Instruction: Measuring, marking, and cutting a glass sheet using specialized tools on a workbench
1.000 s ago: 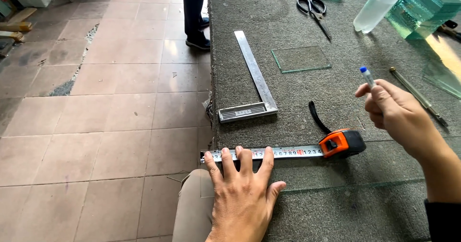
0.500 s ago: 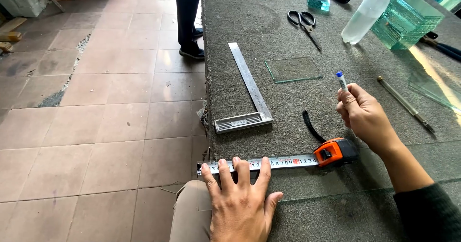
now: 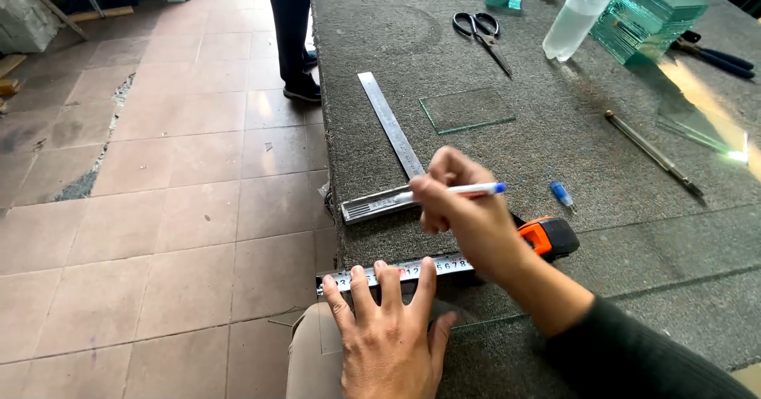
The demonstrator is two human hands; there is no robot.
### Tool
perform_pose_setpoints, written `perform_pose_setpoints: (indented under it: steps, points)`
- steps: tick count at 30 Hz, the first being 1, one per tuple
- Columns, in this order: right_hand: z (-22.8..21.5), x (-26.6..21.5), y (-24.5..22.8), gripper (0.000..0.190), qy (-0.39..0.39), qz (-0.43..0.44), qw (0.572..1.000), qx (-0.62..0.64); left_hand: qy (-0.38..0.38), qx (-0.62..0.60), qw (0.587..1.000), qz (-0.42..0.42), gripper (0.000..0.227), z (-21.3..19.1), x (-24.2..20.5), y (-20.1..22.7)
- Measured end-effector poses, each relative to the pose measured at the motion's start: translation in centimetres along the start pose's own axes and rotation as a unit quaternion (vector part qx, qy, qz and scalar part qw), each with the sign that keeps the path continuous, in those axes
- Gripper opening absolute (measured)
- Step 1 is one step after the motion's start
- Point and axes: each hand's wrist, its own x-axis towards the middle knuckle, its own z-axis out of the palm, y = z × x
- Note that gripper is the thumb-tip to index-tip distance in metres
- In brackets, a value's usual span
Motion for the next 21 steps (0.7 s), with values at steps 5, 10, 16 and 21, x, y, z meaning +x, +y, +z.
perform_pose_setpoints:
  steps: [5,10,16,21]
  points:
    - [-2.9,0.3,2.6,0.028,0.005,0.035,0.999,0.020,0.006,-0.004,1.000,-0.010,0.078,0.0,0.2,-0.1]
    - [-6.1,-1.2,0.9,0.030,0.075,0.040,0.995,-0.056,0.017,-0.004,1.000,-0.014,0.079,0.1,0.0,0.1]
    - [-11.7,-1.6,1.1,0.016,0.048,0.071,0.996,-0.030,0.043,-0.001,0.999,-0.006,0.079,1.5,-0.5,0.0]
    - [-10.3,-1.8,1.1,0.027,-0.076,0.094,0.985,-0.123,0.050,0.014,0.999,-0.007,0.077,1.7,-0.2,-0.1]
